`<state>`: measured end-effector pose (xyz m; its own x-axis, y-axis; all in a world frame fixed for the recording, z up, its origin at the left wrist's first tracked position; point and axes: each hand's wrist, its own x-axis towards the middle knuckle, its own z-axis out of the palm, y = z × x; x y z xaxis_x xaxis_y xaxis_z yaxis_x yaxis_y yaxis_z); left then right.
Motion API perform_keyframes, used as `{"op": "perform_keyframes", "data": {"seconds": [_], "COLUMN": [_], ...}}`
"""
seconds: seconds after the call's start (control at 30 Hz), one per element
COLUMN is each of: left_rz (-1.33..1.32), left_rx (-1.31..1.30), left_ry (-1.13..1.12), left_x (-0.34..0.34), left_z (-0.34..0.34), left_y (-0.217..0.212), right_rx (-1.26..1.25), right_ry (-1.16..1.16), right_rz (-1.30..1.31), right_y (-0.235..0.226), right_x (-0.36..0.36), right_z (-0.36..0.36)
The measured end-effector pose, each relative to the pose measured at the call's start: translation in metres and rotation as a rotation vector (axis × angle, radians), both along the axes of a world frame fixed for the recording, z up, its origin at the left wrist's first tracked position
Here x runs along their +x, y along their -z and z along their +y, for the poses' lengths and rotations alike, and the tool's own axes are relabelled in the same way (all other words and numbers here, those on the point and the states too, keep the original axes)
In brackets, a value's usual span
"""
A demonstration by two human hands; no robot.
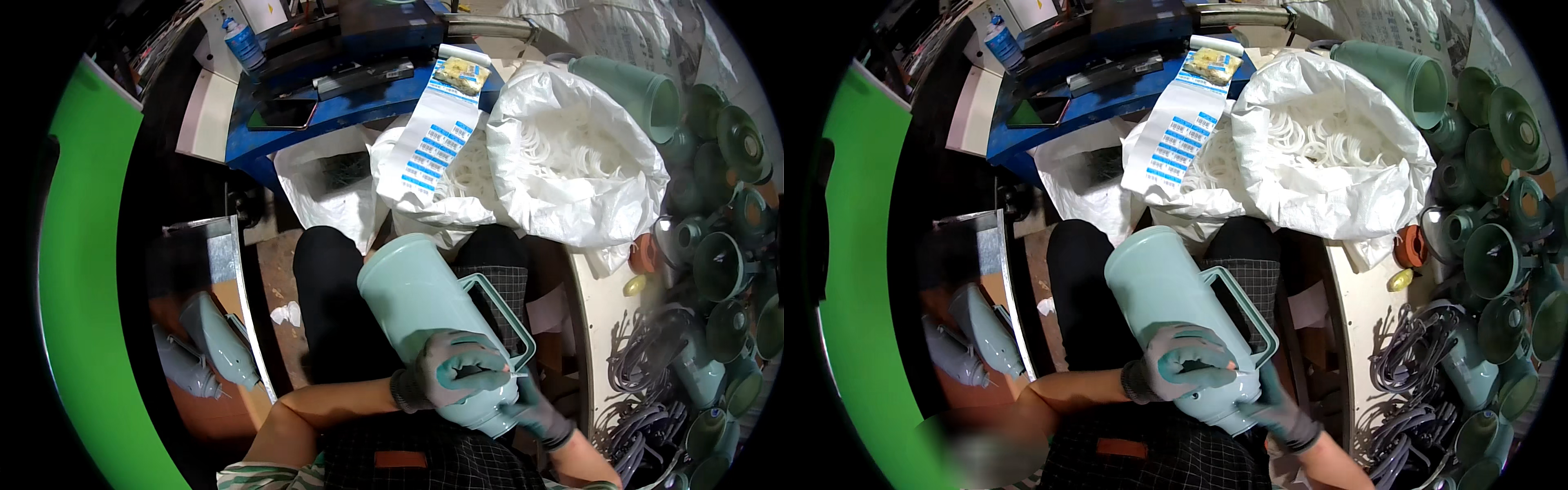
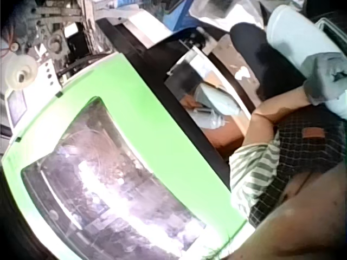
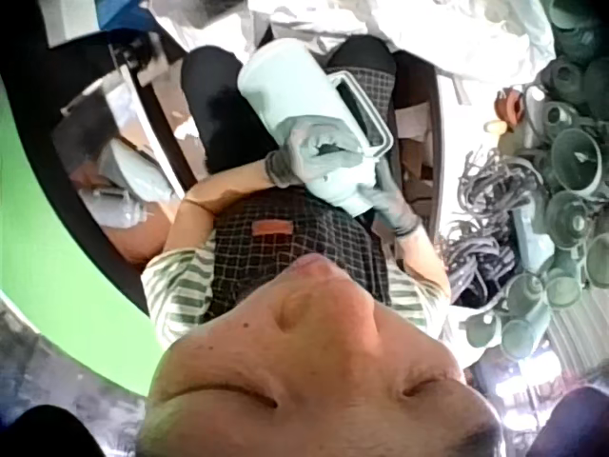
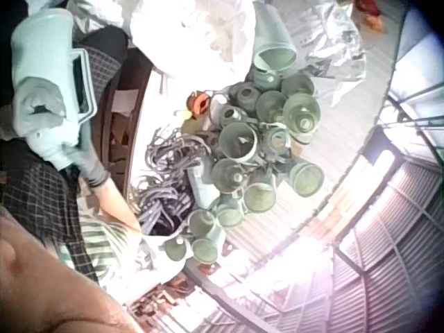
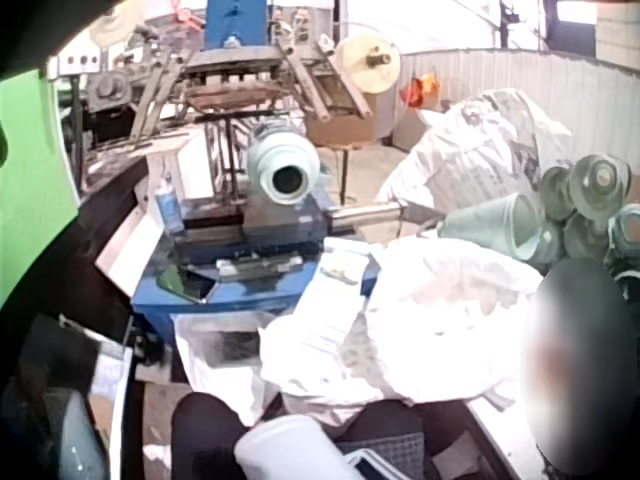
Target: The person sits on the floor in a workshop and assembles light green watering cans. They pick up a can body, attach a grey handle, and place the finished unit on a nearby table. The process is repeated multiple times with a pile of can bodies and handles nearby.
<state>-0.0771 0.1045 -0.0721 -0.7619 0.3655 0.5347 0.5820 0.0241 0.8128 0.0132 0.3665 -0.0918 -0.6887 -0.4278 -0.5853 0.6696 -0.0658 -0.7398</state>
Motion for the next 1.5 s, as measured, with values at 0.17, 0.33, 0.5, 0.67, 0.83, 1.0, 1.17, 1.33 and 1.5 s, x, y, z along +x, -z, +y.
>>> {"op": "perform_keyframes", "data": {"seconds": [0.17, 0.33, 0.5, 0.67, 0.83, 1.0, 1.17, 1.33, 1.5], "left_rz": [-0.562, -0.845, -0.938, -0.852, -0.304, 0.014, -0.078, 0.483, 0.153], "left_rx": [0.350, 0.362, 0.407, 0.343, -0.628, -0.429, -0.371, -0.784, -1.235], "left_ry": [-0.278, -0.525, -0.418, -0.409, -0.709, -0.601, -0.406, -0.805, -0.898], "left_x": [0.007, -0.019, -0.007, 0.001, 0.006, -0.019, -0.112, -0.268, -0.326], "left_z": [-0.047, -0.103, -0.114, -0.119, -0.133, -0.153, -0.126, -0.080, -0.087], "left_y": [-0.007, -0.008, 0.002, 0.002, 0.023, 0.047, -0.004, -0.131, -0.155], "right_rx": [0.212, 0.934, 1.053, 1.114, 1.060, 0.926, 0.401, -0.363, -0.198], "right_ry": [0.004, -0.218, -0.238, -0.298, -0.212, -0.172, 0.178, 0.676, 0.574], "right_rz": [0.379, 1.131, 1.252, 1.306, 1.305, 1.248, 0.683, 0.312, 0.579], "right_y": [-0.007, -0.019, -0.011, -0.004, 0.009, 0.011, -0.014, -0.035, -0.056], "right_x": [0.003, 0.006, 0.016, 0.025, 0.033, 0.025, -0.006, -0.018, -0.072], "right_z": [-0.023, -0.041, -0.047, -0.051, -0.048, -0.036, -0.008, 0.023, 0.032]}}
